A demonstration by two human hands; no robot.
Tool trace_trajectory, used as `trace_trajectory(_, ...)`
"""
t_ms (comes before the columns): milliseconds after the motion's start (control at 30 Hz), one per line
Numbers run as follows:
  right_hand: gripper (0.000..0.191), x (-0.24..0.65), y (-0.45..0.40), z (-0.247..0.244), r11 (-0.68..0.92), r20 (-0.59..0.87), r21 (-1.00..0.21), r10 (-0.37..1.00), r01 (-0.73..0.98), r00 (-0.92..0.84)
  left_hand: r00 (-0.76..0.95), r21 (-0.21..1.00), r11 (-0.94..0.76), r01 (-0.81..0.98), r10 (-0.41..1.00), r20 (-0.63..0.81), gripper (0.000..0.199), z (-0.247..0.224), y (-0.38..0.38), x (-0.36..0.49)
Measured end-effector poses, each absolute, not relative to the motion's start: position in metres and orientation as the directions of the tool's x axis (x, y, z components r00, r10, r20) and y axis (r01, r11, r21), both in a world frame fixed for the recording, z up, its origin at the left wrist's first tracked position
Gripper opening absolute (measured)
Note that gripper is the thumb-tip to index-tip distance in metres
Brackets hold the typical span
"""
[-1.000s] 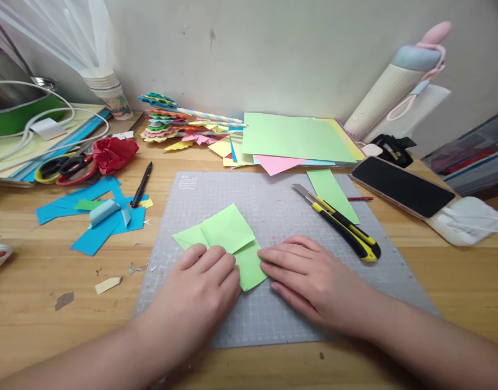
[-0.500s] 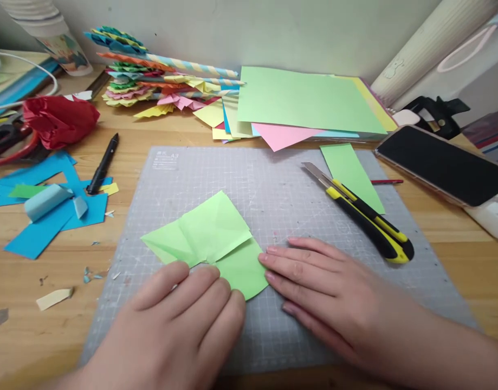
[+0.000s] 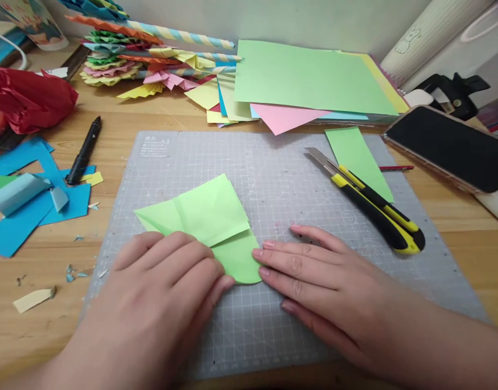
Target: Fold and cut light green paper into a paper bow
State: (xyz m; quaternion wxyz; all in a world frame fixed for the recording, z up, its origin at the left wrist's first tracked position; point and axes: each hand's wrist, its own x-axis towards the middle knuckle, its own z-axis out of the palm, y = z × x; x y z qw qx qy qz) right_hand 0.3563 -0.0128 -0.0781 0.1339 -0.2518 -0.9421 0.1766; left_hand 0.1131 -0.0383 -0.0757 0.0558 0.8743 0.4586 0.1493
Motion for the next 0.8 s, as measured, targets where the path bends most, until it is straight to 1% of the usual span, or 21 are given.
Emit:
trace_trajectory(100,0.034,0.357,-0.013,-0.078,0.803,0.161,-0.407,0.531,0.434,-0.832,0.519,0.171,-0.552,0.816,0.83,0.205,0.031,-0.076,-0.034,0.116)
trace_trajectory(200,0.035,0.358,-0.014,-0.078,0.811,0.173,-0.409,0.52,0.419,-0.837,0.525,0.129,-0.551,0.825,0.83,0.189,0.029,-0.077,-0.033,0.118)
trace_trajectory(300,0.033,0.357,-0.016,-0.078,0.824,0.197,-0.381,0.515,0.418,-0.834,0.521,0.123,-0.545,0.829,0.834,0.183,0.028,-0.078,-0.032,0.118)
trace_trajectory(400,0.03,0.354,-0.02,-0.079,0.836,0.202,-0.325,0.518,0.442,-0.831,0.512,0.163,-0.533,0.83,0.845,0.152,0.026,-0.077,-0.032,0.118)
trace_trajectory(500,0.032,0.353,-0.023,-0.081,0.846,0.169,-0.278,0.509,0.454,-0.844,0.5,0.268,-0.508,0.819,0.86,0.104,0.024,-0.073,-0.032,0.116)
trace_trajectory(567,0.035,0.355,-0.025,-0.083,0.846,0.146,-0.272,0.507,0.458,-0.85,0.498,0.339,-0.494,0.801,0.863,0.083,0.023,-0.07,-0.033,0.113)
trace_trajectory(633,0.037,0.356,-0.026,-0.085,0.845,0.134,-0.282,0.504,0.455,-0.853,0.502,0.381,-0.487,0.786,0.862,0.068,0.018,-0.068,-0.034,0.11)
trace_trajectory(700,0.037,0.358,-0.027,-0.086,0.843,0.125,-0.289,0.504,0.454,-0.855,0.496,0.394,-0.477,0.786,0.866,0.059,0.015,-0.068,-0.034,0.109)
trace_trajectory(800,0.037,0.358,-0.027,-0.084,0.836,0.128,-0.3,0.513,0.46,-0.849,0.48,0.359,-0.47,0.806,0.875,0.068,0.018,-0.07,-0.034,0.11)
